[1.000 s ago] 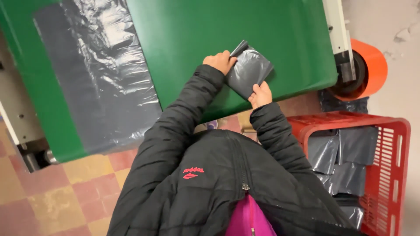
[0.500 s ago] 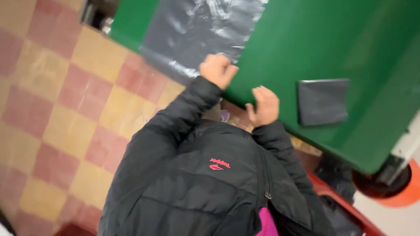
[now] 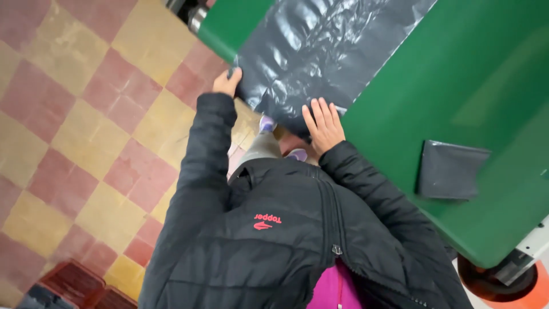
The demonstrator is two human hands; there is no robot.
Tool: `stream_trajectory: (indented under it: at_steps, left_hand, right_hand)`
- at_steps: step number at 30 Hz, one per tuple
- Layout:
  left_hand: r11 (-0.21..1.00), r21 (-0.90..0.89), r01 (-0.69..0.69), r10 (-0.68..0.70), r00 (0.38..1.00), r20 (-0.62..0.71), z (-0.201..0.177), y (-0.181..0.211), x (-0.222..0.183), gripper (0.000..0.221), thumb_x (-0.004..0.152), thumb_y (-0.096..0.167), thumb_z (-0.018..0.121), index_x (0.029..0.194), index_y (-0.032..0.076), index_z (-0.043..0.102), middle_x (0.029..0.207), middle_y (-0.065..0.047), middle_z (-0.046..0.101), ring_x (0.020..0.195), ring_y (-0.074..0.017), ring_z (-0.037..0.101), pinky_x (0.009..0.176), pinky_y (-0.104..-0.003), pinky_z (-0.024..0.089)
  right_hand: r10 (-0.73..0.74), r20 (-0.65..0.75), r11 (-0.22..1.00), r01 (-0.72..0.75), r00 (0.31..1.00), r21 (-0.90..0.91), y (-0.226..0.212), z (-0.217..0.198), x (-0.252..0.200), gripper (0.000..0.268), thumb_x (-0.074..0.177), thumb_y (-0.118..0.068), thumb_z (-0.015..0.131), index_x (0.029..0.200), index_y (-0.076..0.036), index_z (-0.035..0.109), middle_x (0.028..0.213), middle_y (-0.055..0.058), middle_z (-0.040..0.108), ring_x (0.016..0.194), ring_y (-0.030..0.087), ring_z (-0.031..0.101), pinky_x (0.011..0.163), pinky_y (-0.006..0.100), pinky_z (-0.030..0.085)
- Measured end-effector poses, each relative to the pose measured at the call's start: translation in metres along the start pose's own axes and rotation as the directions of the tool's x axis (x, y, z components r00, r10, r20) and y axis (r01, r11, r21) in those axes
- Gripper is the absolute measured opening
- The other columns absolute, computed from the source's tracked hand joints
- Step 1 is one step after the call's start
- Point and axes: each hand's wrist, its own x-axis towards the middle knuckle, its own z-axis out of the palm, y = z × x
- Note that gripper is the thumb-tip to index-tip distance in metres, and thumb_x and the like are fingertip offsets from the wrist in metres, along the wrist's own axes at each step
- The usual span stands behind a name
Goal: Folding black plastic bags and placing them into a red plastic crate.
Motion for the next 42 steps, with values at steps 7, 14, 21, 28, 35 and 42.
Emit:
stream_trajectory:
  at_steps: [7, 14, 21, 28, 35, 42]
  left_hand:
    - [0.499, 0.335, -0.799, 0.818, 0.562, 0.121, -0.004, 0.184, -0.057, 0.026, 0.094, 0.024, 0.076, 0.088, 0.000, 0.067, 0.127, -0.012, 0.070, 0.129, -0.0310, 0.058, 0.108, -0.043, 0.048]
    - [0.815, -0.322, -0.482, 0.557, 0.499, 0.664, 0.089, 0.302, 0.053, 0.029, 0.108, 0.021, 0.051, 0.123, 0.002, 0.068, 0.132, -0.009, 0.071, 0.127, -0.0184, 0.064, 0.112, -0.033, 0.046]
    - [0.603, -0.273, -0.750, 0.733, 0.386, 0.560, 0.240, 0.288, 0.222, 0.018, 0.101, 0.013, 0.069, 0.117, 0.005, 0.069, 0.112, -0.010, 0.069, 0.108, -0.0250, 0.068, 0.098, -0.036, 0.052]
    - [0.572, 0.083, -0.816, 0.632, 0.503, 0.590, 0.245, 0.269, 0.225, 0.036, 0.091, 0.018, 0.074, 0.124, 0.012, 0.061, 0.118, -0.012, 0.061, 0.108, -0.0336, 0.066, 0.094, -0.038, 0.055]
    - [0.563, 0.188, -0.805, 0.553, 0.536, 0.638, 0.238, 0.293, 0.199, 0.062, 0.090, 0.025, 0.080, 0.142, 0.011, 0.049, 0.144, -0.019, 0.048, 0.116, -0.0417, 0.061, 0.096, -0.044, 0.054]
    - [-0.036, 0.744, -0.667, 0.763, 0.462, 0.452, 0.239, 0.337, 0.126, 0.088, 0.068, 0.047, 0.084, 0.140, 0.008, 0.052, 0.148, -0.013, 0.047, 0.136, -0.0353, 0.043, 0.102, -0.056, 0.045]
  right_hand:
    - [0.122, -0.053, 0.904, -0.089, 0.991, 0.417, 0.038, -0.028, 0.019, 0.054, 0.070, -0.009, 0.073, 0.125, -0.006, 0.068, 0.124, 0.012, 0.070, 0.124, 0.034, 0.065, 0.103, 0.044, 0.048]
    - [0.504, 0.375, 0.064, -0.467, 0.778, 0.882, 0.207, 0.039, -0.024, 0.008, 0.096, 0.001, 0.062, 0.096, -0.002, 0.069, 0.088, -0.001, 0.066, 0.085, 0.008, 0.059, 0.078, 0.027, 0.048]
    - [0.862, 0.258, -0.387, 0.237, 0.436, 0.891, 0.317, 0.001, 0.101, 0.044, 0.097, -0.036, 0.051, 0.126, -0.008, 0.069, 0.123, 0.005, 0.073, 0.115, 0.017, 0.070, 0.105, 0.031, 0.055]
    - [0.945, 0.224, -0.152, -0.286, 0.239, 0.946, 0.407, 0.110, 0.072, 0.045, 0.102, -0.028, 0.073, 0.133, 0.003, 0.061, 0.123, 0.009, 0.068, 0.115, 0.018, 0.060, 0.102, 0.033, 0.050]
    - [0.741, -0.212, 0.659, -0.628, 0.637, 0.415, 0.391, 0.020, 0.142, 0.057, 0.085, -0.017, 0.090, 0.130, -0.001, 0.059, 0.118, 0.015, 0.067, 0.109, 0.032, 0.064, 0.096, 0.039, 0.053]
    - [0.738, 0.365, 0.569, -0.814, 0.567, 0.115, 0.439, 0.058, 0.156, 0.046, 0.078, -0.031, 0.087, 0.111, -0.008, 0.065, 0.100, 0.014, 0.067, 0.096, 0.039, 0.064, 0.082, 0.049, 0.051]
